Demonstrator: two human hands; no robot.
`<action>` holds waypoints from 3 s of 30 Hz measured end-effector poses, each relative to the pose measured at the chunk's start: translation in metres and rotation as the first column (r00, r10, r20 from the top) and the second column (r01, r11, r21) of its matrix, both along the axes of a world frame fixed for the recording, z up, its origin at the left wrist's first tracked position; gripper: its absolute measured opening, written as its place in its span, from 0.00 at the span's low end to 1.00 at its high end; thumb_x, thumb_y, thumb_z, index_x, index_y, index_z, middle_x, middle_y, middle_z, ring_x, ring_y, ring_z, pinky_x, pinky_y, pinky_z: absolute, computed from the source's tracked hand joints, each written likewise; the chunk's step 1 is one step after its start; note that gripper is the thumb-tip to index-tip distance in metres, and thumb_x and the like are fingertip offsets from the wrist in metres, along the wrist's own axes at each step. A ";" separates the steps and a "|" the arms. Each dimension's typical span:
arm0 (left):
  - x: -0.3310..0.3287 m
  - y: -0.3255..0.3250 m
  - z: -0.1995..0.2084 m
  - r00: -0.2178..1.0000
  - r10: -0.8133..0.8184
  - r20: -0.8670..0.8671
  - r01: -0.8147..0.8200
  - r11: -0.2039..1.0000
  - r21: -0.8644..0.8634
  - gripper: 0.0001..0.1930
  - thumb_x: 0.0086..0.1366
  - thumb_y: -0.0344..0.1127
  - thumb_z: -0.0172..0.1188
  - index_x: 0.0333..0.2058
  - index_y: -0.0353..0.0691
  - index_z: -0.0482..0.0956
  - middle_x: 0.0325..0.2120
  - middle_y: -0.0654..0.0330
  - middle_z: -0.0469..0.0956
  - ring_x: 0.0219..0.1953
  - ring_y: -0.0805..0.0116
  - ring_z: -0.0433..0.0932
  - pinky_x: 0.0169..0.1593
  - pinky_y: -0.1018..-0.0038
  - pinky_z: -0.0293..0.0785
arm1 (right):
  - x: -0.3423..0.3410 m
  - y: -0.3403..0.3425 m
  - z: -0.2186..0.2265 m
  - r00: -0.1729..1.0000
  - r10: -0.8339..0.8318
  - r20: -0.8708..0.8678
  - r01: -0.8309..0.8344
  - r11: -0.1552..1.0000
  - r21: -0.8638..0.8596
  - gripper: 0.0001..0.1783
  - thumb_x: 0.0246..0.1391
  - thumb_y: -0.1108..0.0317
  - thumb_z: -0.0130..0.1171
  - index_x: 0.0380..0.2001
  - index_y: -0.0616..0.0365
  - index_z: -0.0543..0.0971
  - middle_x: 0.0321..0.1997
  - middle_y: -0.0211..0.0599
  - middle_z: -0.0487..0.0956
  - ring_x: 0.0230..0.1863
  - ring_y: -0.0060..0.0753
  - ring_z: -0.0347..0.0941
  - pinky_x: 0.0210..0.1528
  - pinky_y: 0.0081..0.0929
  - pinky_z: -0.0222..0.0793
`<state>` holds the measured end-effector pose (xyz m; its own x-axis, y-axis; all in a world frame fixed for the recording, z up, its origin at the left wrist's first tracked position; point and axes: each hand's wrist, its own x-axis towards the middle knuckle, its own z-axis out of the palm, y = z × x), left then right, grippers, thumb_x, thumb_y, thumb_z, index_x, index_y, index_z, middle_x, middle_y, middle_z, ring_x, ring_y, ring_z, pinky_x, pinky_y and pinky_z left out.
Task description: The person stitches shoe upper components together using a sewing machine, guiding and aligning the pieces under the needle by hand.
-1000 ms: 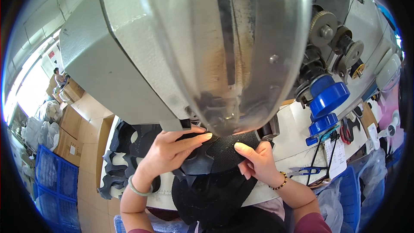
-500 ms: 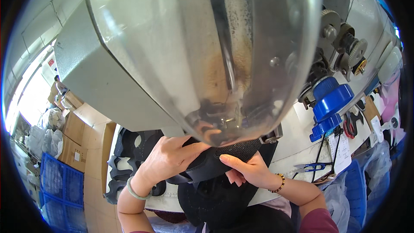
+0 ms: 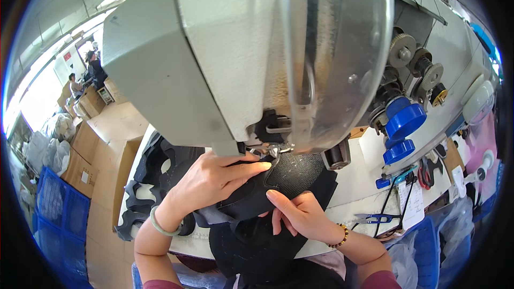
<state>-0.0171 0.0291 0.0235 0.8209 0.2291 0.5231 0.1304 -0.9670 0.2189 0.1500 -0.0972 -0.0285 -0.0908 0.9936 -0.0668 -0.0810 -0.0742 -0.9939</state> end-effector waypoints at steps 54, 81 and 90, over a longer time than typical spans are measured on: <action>0.010 -0.021 -0.058 0.964 -0.022 0.265 -0.039 0.974 0.223 0.21 0.44 0.19 0.63 0.41 0.35 0.79 0.42 0.58 0.74 0.45 0.60 0.75 0.50 0.70 0.76 | 0.070 0.000 0.004 0.990 -0.140 0.007 0.140 0.989 -0.043 0.19 0.59 0.55 0.51 0.20 0.57 0.69 0.08 0.27 0.69 0.05 0.15 0.63 0.05 0.09 0.49; 0.006 -0.026 -0.054 0.932 -0.300 0.205 0.144 0.823 0.550 0.15 0.42 0.22 0.62 0.34 0.30 0.81 0.34 0.57 0.77 0.41 0.63 0.77 0.46 0.74 0.81 | 0.077 -0.016 0.014 0.997 -0.066 0.032 0.066 0.998 -0.011 0.20 0.56 0.65 0.57 0.13 0.53 0.63 0.08 0.22 0.66 0.06 0.12 0.62 0.07 0.10 0.45; 0.011 -0.027 -0.049 0.947 -0.252 0.200 0.108 0.835 0.539 0.16 0.42 0.22 0.62 0.35 0.30 0.81 0.35 0.57 0.76 0.40 0.62 0.78 0.45 0.74 0.81 | 0.082 -0.002 0.009 0.987 -0.104 -0.125 0.110 0.993 0.034 0.11 0.51 0.68 0.60 0.20 0.62 0.77 0.09 0.25 0.69 0.04 0.12 0.58 0.06 0.11 0.46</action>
<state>-0.0056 0.0017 -0.0253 0.6440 -0.2712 0.7154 -0.0476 -0.9475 -0.3163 0.2316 -0.0995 -0.0193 0.0112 0.9997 -0.0207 -0.2076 -0.0179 -0.9780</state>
